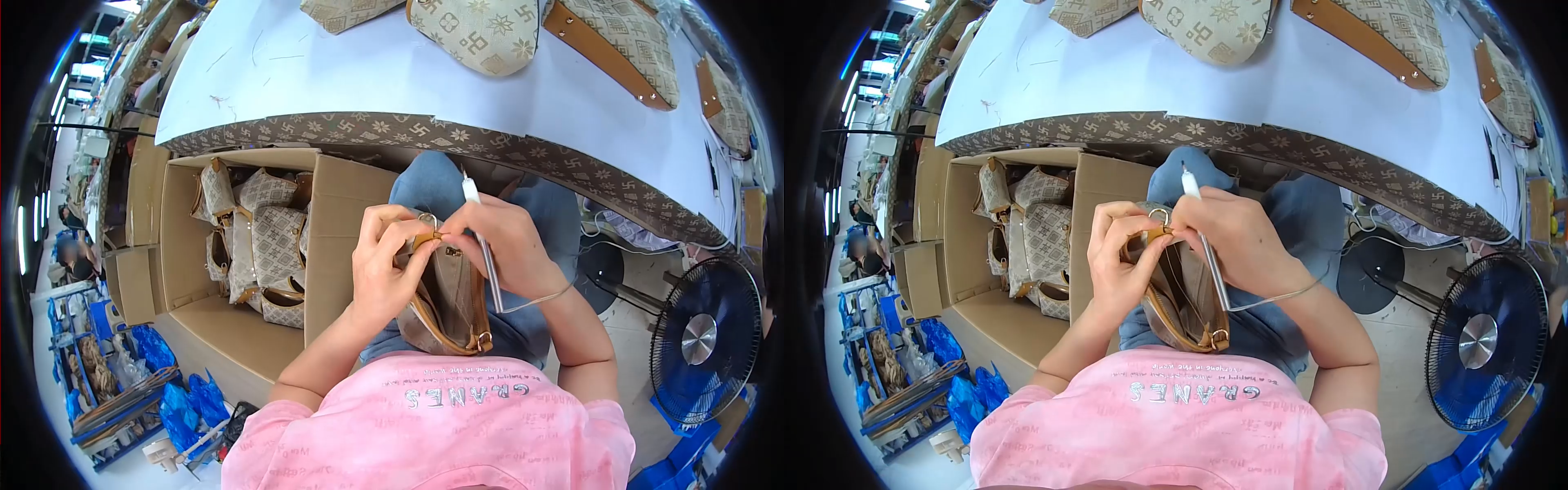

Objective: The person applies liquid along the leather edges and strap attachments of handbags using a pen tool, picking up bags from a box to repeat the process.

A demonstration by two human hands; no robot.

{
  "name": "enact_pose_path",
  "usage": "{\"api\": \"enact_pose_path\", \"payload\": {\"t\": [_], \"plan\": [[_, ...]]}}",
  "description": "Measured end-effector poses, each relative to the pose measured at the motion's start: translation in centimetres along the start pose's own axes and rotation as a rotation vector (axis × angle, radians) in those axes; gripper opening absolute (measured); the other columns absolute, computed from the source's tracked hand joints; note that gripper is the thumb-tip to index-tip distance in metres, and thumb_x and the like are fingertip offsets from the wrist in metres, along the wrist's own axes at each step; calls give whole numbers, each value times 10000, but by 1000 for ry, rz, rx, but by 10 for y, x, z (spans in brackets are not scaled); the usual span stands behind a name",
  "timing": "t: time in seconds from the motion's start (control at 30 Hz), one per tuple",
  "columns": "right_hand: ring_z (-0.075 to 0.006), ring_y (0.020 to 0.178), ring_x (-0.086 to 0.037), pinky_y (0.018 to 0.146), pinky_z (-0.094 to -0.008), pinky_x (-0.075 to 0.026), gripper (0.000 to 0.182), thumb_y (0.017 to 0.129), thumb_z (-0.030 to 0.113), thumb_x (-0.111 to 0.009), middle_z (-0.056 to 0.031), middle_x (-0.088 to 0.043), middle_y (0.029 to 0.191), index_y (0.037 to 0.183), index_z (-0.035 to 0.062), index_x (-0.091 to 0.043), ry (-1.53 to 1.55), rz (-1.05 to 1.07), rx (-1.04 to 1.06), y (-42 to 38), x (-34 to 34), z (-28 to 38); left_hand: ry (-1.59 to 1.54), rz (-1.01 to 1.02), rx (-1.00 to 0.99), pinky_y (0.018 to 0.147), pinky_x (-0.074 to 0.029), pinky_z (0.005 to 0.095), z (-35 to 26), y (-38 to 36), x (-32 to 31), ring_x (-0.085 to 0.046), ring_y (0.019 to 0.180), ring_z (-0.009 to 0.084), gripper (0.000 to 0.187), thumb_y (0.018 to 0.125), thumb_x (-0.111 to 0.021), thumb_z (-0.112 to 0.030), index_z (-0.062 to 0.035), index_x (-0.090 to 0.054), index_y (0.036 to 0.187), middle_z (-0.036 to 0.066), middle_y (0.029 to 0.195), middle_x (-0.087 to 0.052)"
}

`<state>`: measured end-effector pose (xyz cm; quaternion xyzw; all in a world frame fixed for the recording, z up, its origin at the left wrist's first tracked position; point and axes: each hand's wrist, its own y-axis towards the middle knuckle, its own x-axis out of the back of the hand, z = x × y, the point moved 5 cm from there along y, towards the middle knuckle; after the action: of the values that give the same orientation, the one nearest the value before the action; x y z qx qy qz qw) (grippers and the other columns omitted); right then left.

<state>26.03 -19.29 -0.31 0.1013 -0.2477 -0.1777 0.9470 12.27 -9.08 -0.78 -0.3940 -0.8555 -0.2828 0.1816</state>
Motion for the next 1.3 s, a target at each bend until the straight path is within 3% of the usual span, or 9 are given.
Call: {"api": "enact_pose_path", "payload": {"t": [0.07,0.23,0.5,0.6,0.73,0.77,0.87,1.13,1.3], "plan": [[-237,787,-655,696,-307,-529,161,840,-73,-688,-88,-677,883,865,41,-578,-188,-23,195,-2,-2,8,2,-10,-4,619,-453,271,0,-1,1,-571,817,155,244,769,-787,27,-48,-674,972,102,1104,-550],[-243,790,-656,688,-316,-527,163,840,-63,-692,-87,-676,875,894,48,-586,-203,-57,204,-13,-9,18,14,-27,4,623,-459,261,1,-1,-1,-585,782,144,237,766,-783,40,-42,-683,965,102,1139,-532],[-218,780,-640,729,-328,-534,107,910,52,-686,-86,-677,864,996,41,-622,171,-232,64,-30,-15,-1,-19,-59,-139,695,-509,270,2,-3,-3,-639,853,175,181,758,-769,68,-25,-680,886,120,1166,-533],[-194,795,-627,773,-326,-543,156,966,150,-647,-102,-643,929,1043,15,-641,1058,-375,-115,-34,-17,-17,-28,-40,-114,721,-524,280,2,-3,0,-650,877,188,163,756,-767,73,-15,-674,858,126,1169,-544],[-175,823,-622,805,-331,-557,258,994,230,-608,-115,-580,988,1059,-17,-643,1230,-364,-107,-29,-22,-30,-39,24,-83,747,-533,296,7,-6,4,-653,905,201,152,756,-758,75,-8,-669,847,146,1154,-580],[-175,823,-622,805,-331,-557,258,994,230,-608,-115,-580,988,1059,-17,-643,1231,-364,-105,-29,-20,-33,-45,31,-65,753,-533,298,7,-7,5,-653,914,203,151,755,-754,77,-8,-669,847,151,1148,-590],[-152,838,-618,855,-346,-578,169,961,135,-635,-115,-530,1005,1000,-29,-636,602,-143,6,-33,-16,-32,-57,48,-25,764,-533,300,8,-7,7,-654,933,207,150,753,-747,80,-8,-669,847,163,1137,-611],[-156,807,-648,890,-327,-600,155,820,-99,-691,-104,-571,932,896,4,-604,477,-253,44,-30,-23,-24,-139,83,-47,754,-543,318,10,2,7,-651,973,233,161,733,-754,71,-25,-680,839,136,1158,-621],[-176,807,-675,852,-320,-611,176,807,-98,-710,-101,-584,886,885,12,-596,377,-272,123,-26,-24,-19,-144,100,-18,767,-546,315,14,1,7,-648,981,226,156,732,-754,71,-24,-683,835,137,1159,-619]]}}
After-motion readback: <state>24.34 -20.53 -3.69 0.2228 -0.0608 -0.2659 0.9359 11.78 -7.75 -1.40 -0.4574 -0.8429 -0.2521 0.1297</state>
